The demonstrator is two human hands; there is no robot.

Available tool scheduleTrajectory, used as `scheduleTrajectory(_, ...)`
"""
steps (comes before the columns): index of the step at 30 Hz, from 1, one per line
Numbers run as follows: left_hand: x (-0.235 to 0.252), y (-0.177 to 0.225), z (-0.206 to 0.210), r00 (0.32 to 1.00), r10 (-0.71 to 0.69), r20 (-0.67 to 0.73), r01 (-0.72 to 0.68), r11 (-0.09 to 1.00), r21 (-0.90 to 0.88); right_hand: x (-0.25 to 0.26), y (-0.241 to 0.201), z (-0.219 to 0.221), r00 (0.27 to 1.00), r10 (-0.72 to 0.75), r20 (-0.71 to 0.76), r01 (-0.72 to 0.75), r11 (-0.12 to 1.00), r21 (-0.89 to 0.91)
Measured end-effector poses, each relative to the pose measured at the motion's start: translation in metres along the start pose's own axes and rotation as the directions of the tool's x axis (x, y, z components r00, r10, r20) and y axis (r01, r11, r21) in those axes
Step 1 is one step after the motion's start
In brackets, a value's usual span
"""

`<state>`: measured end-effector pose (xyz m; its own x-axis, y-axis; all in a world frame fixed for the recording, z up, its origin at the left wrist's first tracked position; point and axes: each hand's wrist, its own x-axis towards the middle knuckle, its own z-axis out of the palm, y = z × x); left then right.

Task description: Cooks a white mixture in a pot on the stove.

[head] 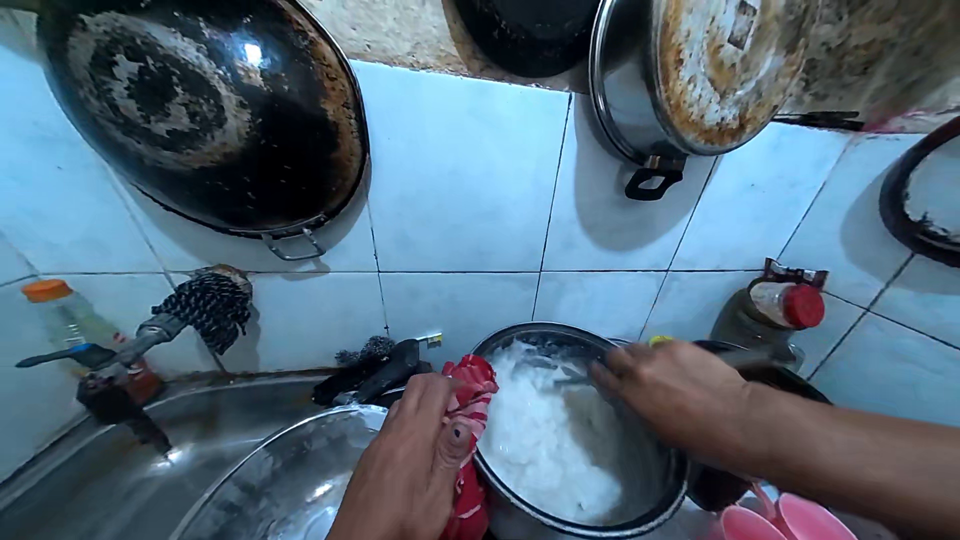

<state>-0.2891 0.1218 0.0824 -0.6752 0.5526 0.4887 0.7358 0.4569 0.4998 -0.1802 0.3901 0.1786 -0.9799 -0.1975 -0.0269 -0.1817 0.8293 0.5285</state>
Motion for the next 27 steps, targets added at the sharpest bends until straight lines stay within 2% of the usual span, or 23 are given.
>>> scheduleTrajectory(3, 0.004, 0.0, -0.001, 1.0, 0.008, 0.004, -0.009, 0.998, 0.066, -0.033, 0.007, -0.008, 0.967, -0.165, -0.195, 0.152, 0.985, -0.078)
scheduleTrajectory(4, 0.003, -0.001, 0.0, 1.0, 0.014, 0.002, -0.014, 0.998, 0.063, -0.046, 0.014, -0.021, 0.957, -0.19, -0.218, 0.17, 0.98, -0.104)
scheduleTrajectory(5, 0.004, -0.002, -0.001, 1.0, 0.023, 0.001, -0.023, 0.998, 0.056, -0.058, 0.019, -0.039, 0.965, -0.189, -0.181, 0.173, 0.98, -0.101)
scheduleTrajectory(8, 0.005, 0.001, -0.003, 1.0, 0.012, 0.025, -0.013, 0.997, 0.077, -0.07, 0.022, -0.073, 0.984, -0.134, 0.114, 0.131, 0.991, 0.029)
scheduleTrajectory(9, 0.005, 0.003, -0.004, 1.0, 0.003, 0.031, -0.006, 0.995, 0.097, -0.062, 0.021, -0.066, 0.97, -0.122, 0.208, 0.11, 0.991, 0.07)
scheduleTrajectory(11, 0.006, 0.006, -0.004, 0.999, -0.012, 0.046, 0.006, 0.992, 0.127, -0.031, 0.015, -0.044, 0.898, -0.09, 0.431, 0.03, 0.989, 0.142)
scheduleTrajectory(12, 0.007, 0.009, -0.005, 0.998, -0.023, 0.062, 0.014, 0.99, 0.138, -0.015, 0.015, -0.033, 0.88, -0.074, 0.47, -0.005, 0.986, 0.164)
scheduleTrajectory(14, 0.009, 0.013, -0.01, 0.994, -0.048, 0.096, 0.031, 0.986, 0.167, 0.008, 0.021, -0.016, 0.926, -0.03, 0.375, -0.021, 0.991, 0.133)
scheduleTrajectory(16, 0.009, 0.015, -0.008, 0.995, -0.05, 0.087, 0.033, 0.981, 0.191, 0.017, 0.032, -0.01, 0.99, 0.016, 0.137, -0.02, 0.999, 0.028)
scheduleTrajectory(18, 0.009, 0.014, -0.006, 0.997, -0.041, 0.059, 0.028, 0.98, 0.199, 0.017, 0.038, -0.011, 0.996, -0.002, -0.092, -0.011, 0.989, -0.146)
scheduleTrajectory(19, 0.009, 0.013, -0.003, 0.999, -0.029, 0.027, 0.023, 0.98, 0.198, 0.016, 0.038, -0.009, 0.987, -0.023, -0.157, -0.008, 0.982, -0.19)
scheduleTrajectory(24, 0.008, 0.015, 0.002, 1.0, -0.03, 0.001, 0.029, 0.976, 0.216, -0.018, 0.012, 0.011, 0.985, -0.131, -0.109, 0.118, 0.985, -0.124)
scheduleTrajectory(27, 0.006, 0.015, 0.0, 0.998, -0.049, 0.028, 0.042, 0.981, 0.191, -0.057, 0.031, -0.014, 0.974, -0.213, -0.081, 0.207, 0.975, -0.081)
